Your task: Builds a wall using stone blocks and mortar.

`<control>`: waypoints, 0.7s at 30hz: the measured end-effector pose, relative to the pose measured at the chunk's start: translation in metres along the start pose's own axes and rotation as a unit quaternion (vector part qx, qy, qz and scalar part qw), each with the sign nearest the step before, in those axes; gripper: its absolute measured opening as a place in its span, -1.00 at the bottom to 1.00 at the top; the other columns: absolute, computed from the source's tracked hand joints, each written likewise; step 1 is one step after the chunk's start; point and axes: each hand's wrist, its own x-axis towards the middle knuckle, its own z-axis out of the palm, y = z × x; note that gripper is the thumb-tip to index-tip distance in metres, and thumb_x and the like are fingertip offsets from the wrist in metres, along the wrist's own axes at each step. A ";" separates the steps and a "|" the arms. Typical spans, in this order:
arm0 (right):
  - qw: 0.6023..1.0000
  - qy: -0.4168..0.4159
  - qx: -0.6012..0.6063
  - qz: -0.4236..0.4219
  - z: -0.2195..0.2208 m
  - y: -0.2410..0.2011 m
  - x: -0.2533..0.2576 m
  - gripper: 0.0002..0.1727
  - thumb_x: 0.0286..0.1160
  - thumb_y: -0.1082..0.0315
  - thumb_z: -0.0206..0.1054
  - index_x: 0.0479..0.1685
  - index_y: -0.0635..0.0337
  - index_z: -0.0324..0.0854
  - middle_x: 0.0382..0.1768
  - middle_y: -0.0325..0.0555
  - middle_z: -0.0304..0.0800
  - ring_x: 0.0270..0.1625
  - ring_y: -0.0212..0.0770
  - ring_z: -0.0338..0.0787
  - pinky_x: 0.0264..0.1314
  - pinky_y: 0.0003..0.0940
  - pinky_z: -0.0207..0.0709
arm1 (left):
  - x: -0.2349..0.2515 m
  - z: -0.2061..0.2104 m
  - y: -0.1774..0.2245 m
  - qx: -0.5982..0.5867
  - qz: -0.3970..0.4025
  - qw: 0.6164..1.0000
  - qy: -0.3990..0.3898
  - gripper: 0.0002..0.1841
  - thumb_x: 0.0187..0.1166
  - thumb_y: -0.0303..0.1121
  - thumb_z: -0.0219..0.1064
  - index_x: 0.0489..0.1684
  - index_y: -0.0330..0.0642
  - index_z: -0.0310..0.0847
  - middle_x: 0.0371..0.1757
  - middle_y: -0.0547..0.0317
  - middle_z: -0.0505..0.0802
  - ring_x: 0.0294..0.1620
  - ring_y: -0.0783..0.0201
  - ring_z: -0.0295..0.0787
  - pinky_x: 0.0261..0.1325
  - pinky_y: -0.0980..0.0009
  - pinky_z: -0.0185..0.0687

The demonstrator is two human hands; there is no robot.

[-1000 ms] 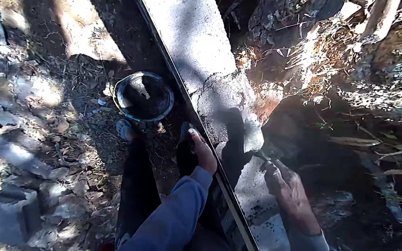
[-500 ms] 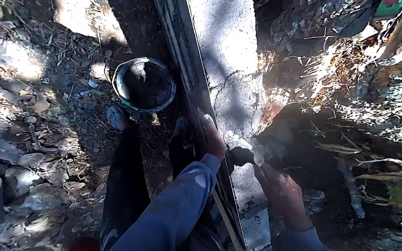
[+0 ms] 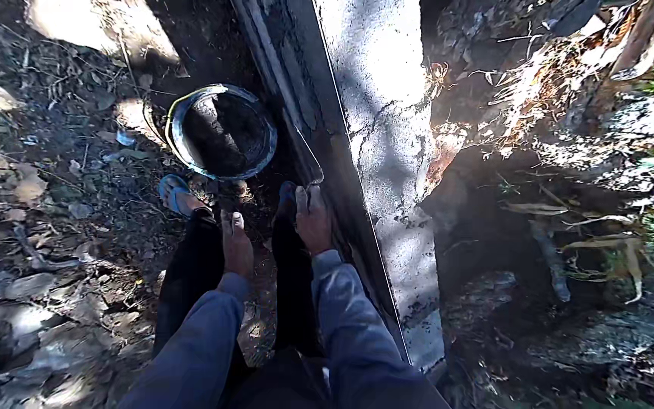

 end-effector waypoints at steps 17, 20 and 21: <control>0.969 0.023 -0.178 0.171 -0.050 0.130 -0.114 -0.44 0.90 0.04 -0.08 0.39 0.33 0.62 0.10 0.31 0.85 0.24 0.28 0.82 0.38 0.26 0.56 | 0.026 -0.079 -0.037 0.006 -0.066 0.997 -0.028 -0.31 0.81 -0.13 0.14 0.85 -0.27 0.03 0.76 -0.17 0.39 0.76 0.02 0.28 0.69 -0.07 0.22; 0.989 0.024 -0.140 0.052 -0.061 0.081 -0.114 -0.45 0.85 0.05 -0.08 0.19 0.33 0.68 -0.30 0.19 0.84 -0.15 0.16 0.88 0.01 0.17 0.68 | 0.031 -0.084 -0.043 0.042 -0.055 0.997 -0.046 -0.37 0.82 -0.15 0.14 0.79 -0.32 0.15 0.71 -0.21 0.45 0.72 0.00 0.34 0.67 -0.05 0.26; 0.993 0.037 -0.114 -0.003 -0.062 0.056 -0.106 -0.47 0.84 0.06 -0.07 0.11 0.33 0.68 -0.41 0.09 0.79 -0.27 0.06 0.85 -0.11 0.08 0.69 | 0.031 -0.085 -0.045 0.058 -0.054 0.996 -0.051 -0.38 0.83 -0.16 0.13 0.77 -0.33 0.17 0.69 -0.23 0.47 0.71 -0.01 0.36 0.67 -0.05 0.26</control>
